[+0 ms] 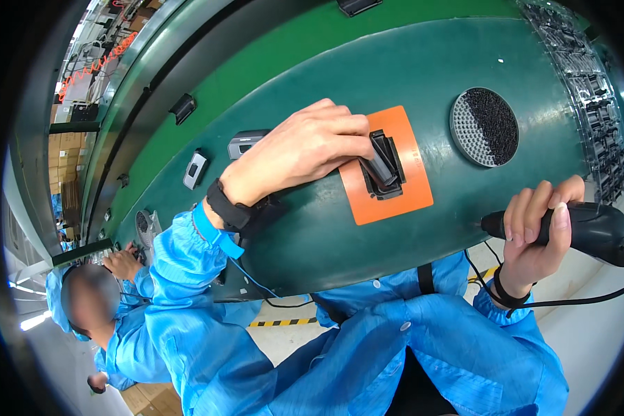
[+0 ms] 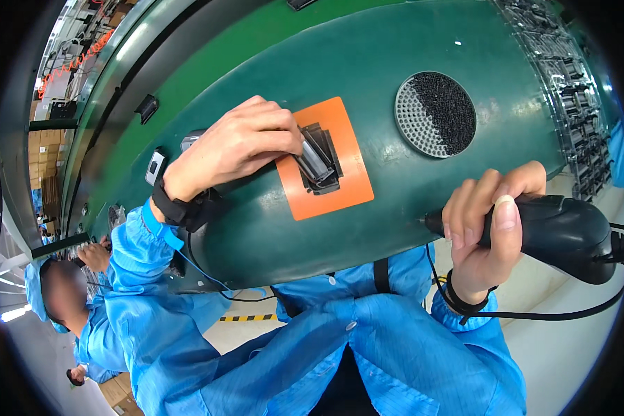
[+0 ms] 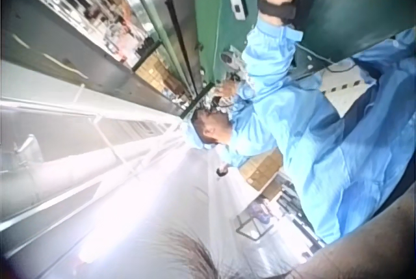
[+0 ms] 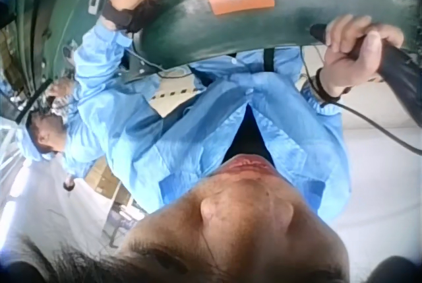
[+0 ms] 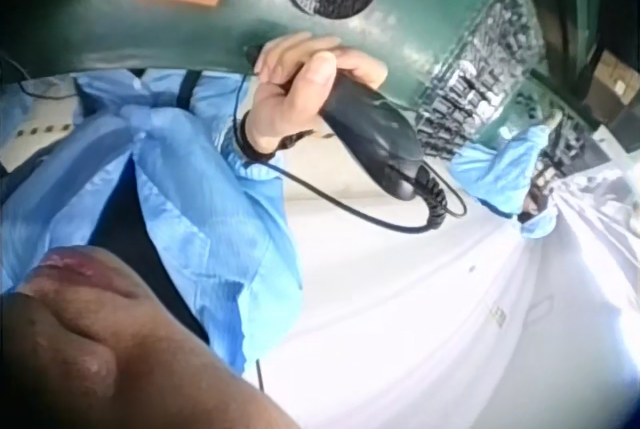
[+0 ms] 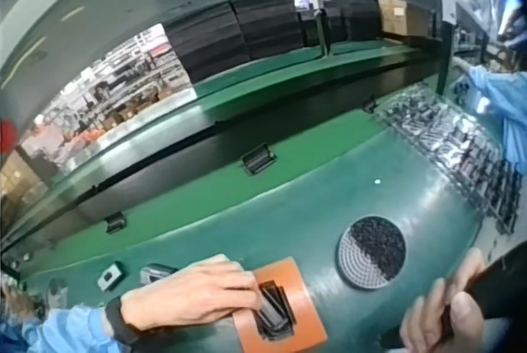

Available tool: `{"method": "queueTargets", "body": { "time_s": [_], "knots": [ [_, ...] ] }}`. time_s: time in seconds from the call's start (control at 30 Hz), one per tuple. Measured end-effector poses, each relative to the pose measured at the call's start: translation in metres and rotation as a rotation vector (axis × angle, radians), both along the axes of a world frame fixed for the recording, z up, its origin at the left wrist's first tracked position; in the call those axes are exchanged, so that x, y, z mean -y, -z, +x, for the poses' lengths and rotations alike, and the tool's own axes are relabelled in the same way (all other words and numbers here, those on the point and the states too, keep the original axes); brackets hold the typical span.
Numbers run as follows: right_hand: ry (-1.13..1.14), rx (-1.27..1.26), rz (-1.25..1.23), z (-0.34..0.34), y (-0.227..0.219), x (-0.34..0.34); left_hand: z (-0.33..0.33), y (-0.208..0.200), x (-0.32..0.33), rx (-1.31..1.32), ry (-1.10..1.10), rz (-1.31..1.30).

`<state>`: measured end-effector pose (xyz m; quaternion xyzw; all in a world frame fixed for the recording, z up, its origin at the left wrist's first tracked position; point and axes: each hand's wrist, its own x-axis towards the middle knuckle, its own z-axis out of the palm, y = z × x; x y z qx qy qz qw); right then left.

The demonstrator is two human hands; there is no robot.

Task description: Assembling plastic housing components using an electric screwdriver.

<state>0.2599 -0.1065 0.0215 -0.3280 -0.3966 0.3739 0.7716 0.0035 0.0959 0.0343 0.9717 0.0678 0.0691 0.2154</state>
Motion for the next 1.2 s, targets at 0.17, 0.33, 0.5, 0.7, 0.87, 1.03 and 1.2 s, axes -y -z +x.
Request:
{"method": "queueTargets", "body": {
  "time_s": [0.17, 0.33, 0.5, 0.7, 0.87, 1.03, 1.2],
  "knots": [
    [-0.007, 0.002, 0.002, -0.002, 0.006, -0.003, 0.008, -0.011, -0.004, -0.014, 0.12, 0.133],
    [-0.004, -0.007, -0.028, -0.002, 0.009, -0.005, 0.016, -0.012, 0.003, -0.103, 0.242, 0.298],
    [0.015, 0.021, -0.022, 0.005, 0.005, -0.012, 0.004, -0.006, 0.031, -0.086, 0.105, 0.352],
    [0.06, 0.112, 0.056, 0.032, -0.012, -0.036, 0.007, -0.009, 0.081, -0.189, -0.253, 0.218],
    [-0.02, 0.32, 0.147, 0.044, -0.025, -0.077, 0.0, -0.001, 0.101, -0.324, -0.462, 0.261],
    [-0.026, 0.355, 0.122, 0.037, -0.007, -0.105, 0.002, 0.019, 0.106, -0.22, -0.533, 0.172],
    [-0.025, 0.386, 0.104, 0.036, 0.001, -0.11, 0.003, 0.027, 0.101, -0.167, -0.529, 0.041]
  ]
}}
